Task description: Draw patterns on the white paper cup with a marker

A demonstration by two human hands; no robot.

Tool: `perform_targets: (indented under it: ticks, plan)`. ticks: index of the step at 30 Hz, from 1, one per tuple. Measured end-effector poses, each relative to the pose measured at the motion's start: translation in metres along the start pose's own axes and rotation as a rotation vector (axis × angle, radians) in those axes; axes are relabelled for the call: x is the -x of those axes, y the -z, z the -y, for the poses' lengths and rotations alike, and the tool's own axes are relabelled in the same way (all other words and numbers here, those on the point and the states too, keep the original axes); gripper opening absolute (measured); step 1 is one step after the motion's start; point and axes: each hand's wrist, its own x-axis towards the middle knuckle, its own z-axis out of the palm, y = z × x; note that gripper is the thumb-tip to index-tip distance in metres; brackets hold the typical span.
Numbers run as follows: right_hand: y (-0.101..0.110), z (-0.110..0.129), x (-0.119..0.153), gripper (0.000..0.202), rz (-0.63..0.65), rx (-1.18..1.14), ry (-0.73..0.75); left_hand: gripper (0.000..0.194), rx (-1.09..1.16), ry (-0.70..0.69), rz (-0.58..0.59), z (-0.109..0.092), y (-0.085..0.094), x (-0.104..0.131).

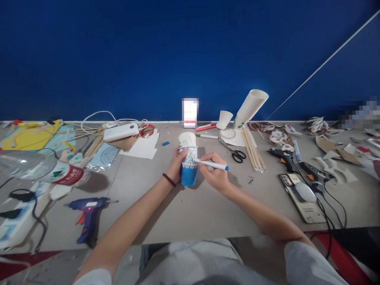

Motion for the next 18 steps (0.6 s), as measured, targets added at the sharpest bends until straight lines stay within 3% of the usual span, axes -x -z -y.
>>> perform_targets:
  ticks: [4, 18]
  plan:
    - [-0.0007, -0.0014, 0.0002, 0.005, -0.033, -0.011, -0.001, 0.066, -0.049, -0.061, -0.017, -0.0001, -0.0020, 0.0018]
    - [-0.0007, -0.0018, -0.0010, 0.004, -0.036, -0.022, -0.015, 0.059, -0.072, -0.080, 0.001, -0.0013, -0.0042, 0.0030]
